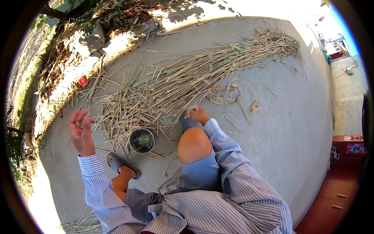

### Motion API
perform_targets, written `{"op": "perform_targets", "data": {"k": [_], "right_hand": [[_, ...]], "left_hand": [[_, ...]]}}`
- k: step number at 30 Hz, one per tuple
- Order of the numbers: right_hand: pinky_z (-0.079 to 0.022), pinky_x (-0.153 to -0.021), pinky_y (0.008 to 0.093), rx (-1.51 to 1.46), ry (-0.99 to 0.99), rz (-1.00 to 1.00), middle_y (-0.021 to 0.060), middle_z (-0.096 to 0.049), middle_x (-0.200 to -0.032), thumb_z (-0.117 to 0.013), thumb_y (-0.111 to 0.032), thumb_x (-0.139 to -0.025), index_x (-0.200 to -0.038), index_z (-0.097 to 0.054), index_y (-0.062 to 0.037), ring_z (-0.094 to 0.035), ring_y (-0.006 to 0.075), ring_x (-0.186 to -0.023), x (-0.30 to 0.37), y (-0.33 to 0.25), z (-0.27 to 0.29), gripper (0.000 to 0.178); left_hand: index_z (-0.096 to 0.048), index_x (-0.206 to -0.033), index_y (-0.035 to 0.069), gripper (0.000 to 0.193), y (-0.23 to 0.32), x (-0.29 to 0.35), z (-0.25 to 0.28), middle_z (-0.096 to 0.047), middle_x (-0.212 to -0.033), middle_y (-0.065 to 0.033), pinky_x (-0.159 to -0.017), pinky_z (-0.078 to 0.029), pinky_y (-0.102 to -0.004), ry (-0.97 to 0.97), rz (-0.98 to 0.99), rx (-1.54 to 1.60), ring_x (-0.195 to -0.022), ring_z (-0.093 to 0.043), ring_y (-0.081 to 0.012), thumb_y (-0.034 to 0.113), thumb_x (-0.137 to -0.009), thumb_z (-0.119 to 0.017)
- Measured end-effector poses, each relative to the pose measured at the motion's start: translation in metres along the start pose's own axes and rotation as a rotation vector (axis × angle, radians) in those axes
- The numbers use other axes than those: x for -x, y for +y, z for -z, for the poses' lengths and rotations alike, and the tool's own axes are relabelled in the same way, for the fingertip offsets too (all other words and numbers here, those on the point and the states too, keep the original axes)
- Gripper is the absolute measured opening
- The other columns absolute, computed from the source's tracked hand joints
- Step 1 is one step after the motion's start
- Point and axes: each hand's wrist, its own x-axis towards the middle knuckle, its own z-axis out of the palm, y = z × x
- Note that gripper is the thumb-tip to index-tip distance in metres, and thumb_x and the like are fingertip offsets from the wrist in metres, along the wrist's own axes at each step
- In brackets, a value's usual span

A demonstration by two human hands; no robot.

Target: The person sits on the ground and repeatedly picks up dry sticks, strips off outer layers by hand, and places the processed pieces into a metal bowl. The person continues this repetitive action throughout the clip.

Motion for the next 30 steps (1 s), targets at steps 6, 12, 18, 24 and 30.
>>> {"op": "perform_targets", "data": {"k": [6, 12, 18, 24, 30], "right_hand": [[-0.05, -0.064, 0.033, 0.162, 0.454, 0.118, 0.0091, -0.064, -0.076, -0.058, -0.015, -0.082, -0.091, -0.064, 0.0002, -0.06, 0.0183, -0.069, -0.031, 0.017, 0.005, 0.019], [-0.049, -0.083, 0.0415, 0.217, 0.603, 0.243, 0.0201, -0.063, -0.105, -0.053, -0.018, -0.091, -0.116, -0.057, -0.0005, -0.061, 0.0336, -0.095, -0.09, -0.017, 0.02, 0.031], [-0.043, -0.097, 0.0413, 0.11, 0.448, 0.012, 0.0192, -0.05, -0.132, -0.055, -0.02, -0.092, -0.136, -0.045, -0.0042, -0.052, 0.0333, -0.116, -0.149, -0.083, 0.031, 0.047], [-0.04, -0.104, 0.0434, -0.237, 0.342, -0.11, 0.0174, -0.035, -0.143, -0.054, -0.017, -0.095, -0.144, -0.03, -0.0033, -0.042, 0.0309, -0.125, -0.185, -0.083, 0.036, 0.057], [-0.04, -0.058, 0.0308, -0.861, 0.455, 0.038, 0.0048, -0.057, -0.088, -0.062, -0.017, -0.091, -0.124, -0.05, 0.0009, -0.042, 0.013, -0.066, -0.184, -0.065, 0.062, 0.039]], "left_hand": [[-0.059, -0.113, 0.001, 0.025, -0.05, -0.014, -0.023, -0.063, -0.094, -0.0052, -0.056, -0.04, -0.0209, -0.047, 0.561, 0.71, -0.069, -0.054, -0.0098, 0.019, -0.094, -0.059], [-0.059, -0.107, 0.004, 0.021, -0.014, 0.002, -0.04, -0.06, -0.083, -0.0025, -0.054, -0.039, -0.02, -0.263, 0.486, 0.459, -0.065, -0.052, -0.0087, 0.019, -0.092, -0.062], [-0.055, -0.105, 0.004, 0.023, -0.019, 0.008, -0.055, -0.061, -0.081, -0.0026, -0.056, -0.039, -0.0187, -0.31, 0.58, 0.172, -0.064, -0.053, -0.0077, 0.018, -0.09, -0.065], [-0.053, -0.107, 0.003, 0.024, -0.022, 0.014, -0.055, -0.062, -0.082, -0.0036, -0.057, -0.04, -0.018, -0.354, 0.602, 0.08, -0.064, -0.054, -0.0076, 0.017, -0.091, -0.064], [-0.053, -0.106, 0.002, 0.025, -0.023, 0.017, -0.055, -0.062, -0.082, -0.0049, -0.06, -0.043, -0.0183, -0.43, 0.614, 0.056, -0.065, -0.055, -0.0088, 0.016, -0.09, -0.065]]}}
